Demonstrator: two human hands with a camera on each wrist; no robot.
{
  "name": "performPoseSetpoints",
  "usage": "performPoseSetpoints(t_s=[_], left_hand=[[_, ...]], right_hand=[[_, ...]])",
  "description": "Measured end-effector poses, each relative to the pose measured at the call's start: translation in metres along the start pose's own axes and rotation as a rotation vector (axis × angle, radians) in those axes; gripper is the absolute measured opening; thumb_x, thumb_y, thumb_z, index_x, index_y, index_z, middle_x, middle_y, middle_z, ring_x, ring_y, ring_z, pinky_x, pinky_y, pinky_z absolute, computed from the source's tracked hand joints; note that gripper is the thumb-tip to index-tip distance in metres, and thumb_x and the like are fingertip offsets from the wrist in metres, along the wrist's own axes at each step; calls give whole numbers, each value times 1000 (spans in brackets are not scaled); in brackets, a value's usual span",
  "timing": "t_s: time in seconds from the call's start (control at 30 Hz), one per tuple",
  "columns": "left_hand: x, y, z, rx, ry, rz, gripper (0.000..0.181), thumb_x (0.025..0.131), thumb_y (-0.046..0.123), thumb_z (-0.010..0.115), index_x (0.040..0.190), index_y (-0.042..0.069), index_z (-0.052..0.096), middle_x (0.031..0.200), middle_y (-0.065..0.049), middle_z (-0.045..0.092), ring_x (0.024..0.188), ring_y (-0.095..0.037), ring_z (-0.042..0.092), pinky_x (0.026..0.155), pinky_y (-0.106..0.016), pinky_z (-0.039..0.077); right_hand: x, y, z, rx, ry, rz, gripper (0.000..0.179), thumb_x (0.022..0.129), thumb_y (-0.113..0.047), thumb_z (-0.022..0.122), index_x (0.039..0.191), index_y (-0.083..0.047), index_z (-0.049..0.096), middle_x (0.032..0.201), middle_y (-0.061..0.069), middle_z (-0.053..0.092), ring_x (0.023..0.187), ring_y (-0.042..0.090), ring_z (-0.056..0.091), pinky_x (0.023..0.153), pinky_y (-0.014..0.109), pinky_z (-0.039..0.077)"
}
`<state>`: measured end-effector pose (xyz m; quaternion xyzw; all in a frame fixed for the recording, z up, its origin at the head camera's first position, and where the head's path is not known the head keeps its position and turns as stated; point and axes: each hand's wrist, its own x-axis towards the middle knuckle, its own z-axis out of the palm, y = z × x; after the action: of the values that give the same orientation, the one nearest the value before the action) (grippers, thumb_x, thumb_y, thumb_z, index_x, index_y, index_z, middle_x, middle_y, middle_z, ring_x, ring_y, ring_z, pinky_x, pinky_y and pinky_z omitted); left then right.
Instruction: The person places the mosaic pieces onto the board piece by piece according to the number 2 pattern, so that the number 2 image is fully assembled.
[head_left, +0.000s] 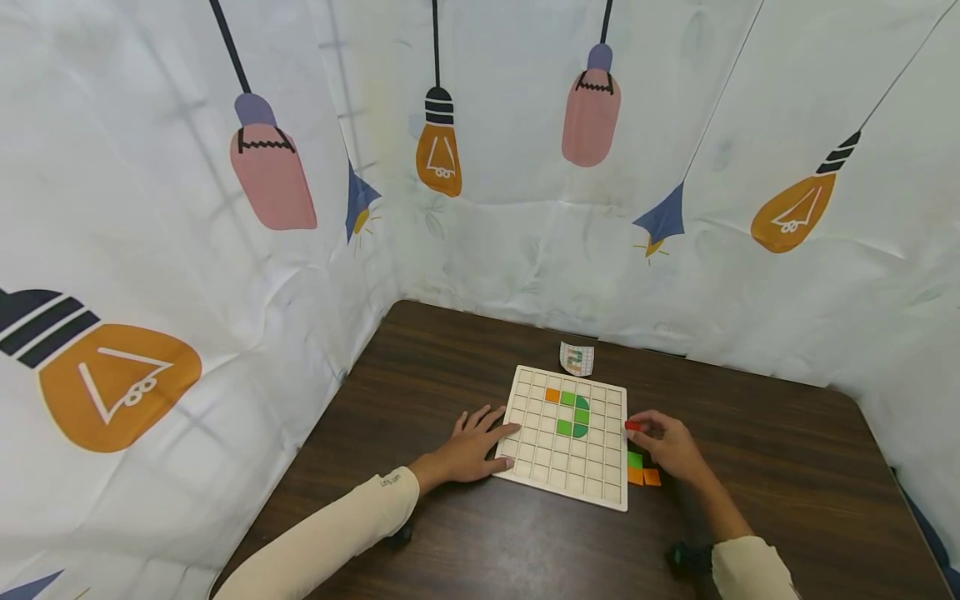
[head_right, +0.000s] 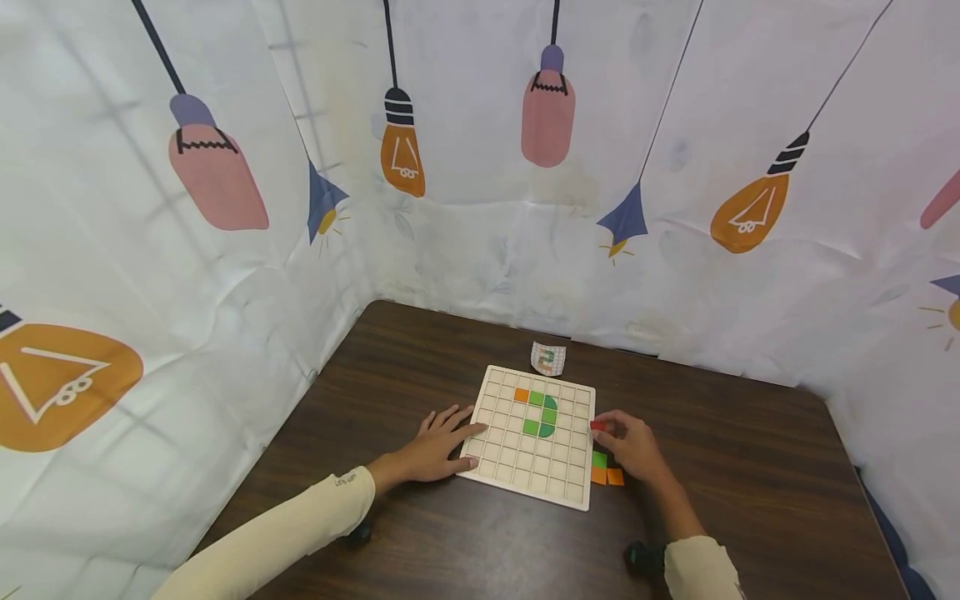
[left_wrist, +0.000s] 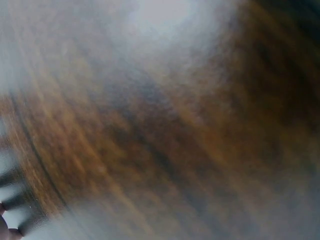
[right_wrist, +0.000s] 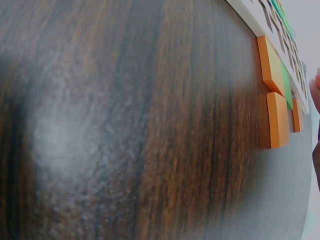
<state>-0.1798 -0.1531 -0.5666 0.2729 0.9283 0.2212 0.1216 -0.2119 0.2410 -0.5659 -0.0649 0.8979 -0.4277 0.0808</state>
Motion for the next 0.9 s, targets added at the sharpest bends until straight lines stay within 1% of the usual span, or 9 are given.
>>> performPoseSetpoints(t_s=[0.13, 0.23, 0.4, 0.53, 0.67, 0.77, 0.9], left_hand=[[0, 1, -1, -2, -2, 0, 62, 100, 50, 56, 155, 28, 39, 167, -11, 22, 153, -41, 16, 114, -71, 14], [0, 1, -1, -2, -2, 0, 62, 100, 50, 56, 156, 28, 39, 167, -11, 21, 153, -41, 16, 115, -71, 14], [0, 0, 0, -2, -2, 0, 62, 100, 51, 56, 156, 28, 39, 167, -11, 21, 153, -41, 16, 114, -72, 14], [1, -2, 1, 3, -2, -1, 63, 100, 51, 56, 156, 28, 39, 167, -11, 21, 153, -41, 16, 114, -72, 15], [1, -3, 3, 9, -2, -4, 63, 100, 52, 55, 156, 28, 38, 167, -10, 20, 154, -40, 16, 114, -72, 16], [1, -3, 3, 7, -1, -3, 63, 100, 53, 54, 156, 28, 38, 167, -10, 21, 153, -40, 16, 114, -72, 16], [2, -3, 2, 11, -4, -1, 63, 101, 54, 53, 156, 29, 37, 167, -10, 20, 154, -40, 16, 114, -72, 16]], right_hand=[[2, -1, 2, -33, -37, -16, 37, 95, -13, 69, 131, -4, 62, 92, 9, 58, 65, 16, 53, 52, 27, 45], [3, -1, 4, -62, -65, -28, 38, 97, -13, 67, 134, -4, 61, 94, 9, 61, 61, 16, 53, 52, 28, 45], [3, -2, 7, -64, -83, -34, 33, 98, -14, 65, 130, -4, 65, 101, 12, 66, 58, 16, 53, 52, 28, 46], [2, -4, 8, -44, -73, -59, 30, 96, -14, 68, 125, -4, 67, 98, 11, 66, 60, 15, 54, 53, 28, 48], [1, -6, 9, -35, -70, -107, 33, 95, -17, 70, 125, -3, 66, 100, 10, 67, 76, 17, 59, 60, 28, 50], [1, -7, 9, -36, -77, -130, 32, 95, -18, 71, 124, -5, 67, 103, 10, 67, 88, 19, 60, 67, 27, 50], [2, -8, 12, -32, -89, -133, 29, 94, -22, 73, 118, -6, 70, 100, 7, 65, 90, 20, 59, 70, 27, 50]])
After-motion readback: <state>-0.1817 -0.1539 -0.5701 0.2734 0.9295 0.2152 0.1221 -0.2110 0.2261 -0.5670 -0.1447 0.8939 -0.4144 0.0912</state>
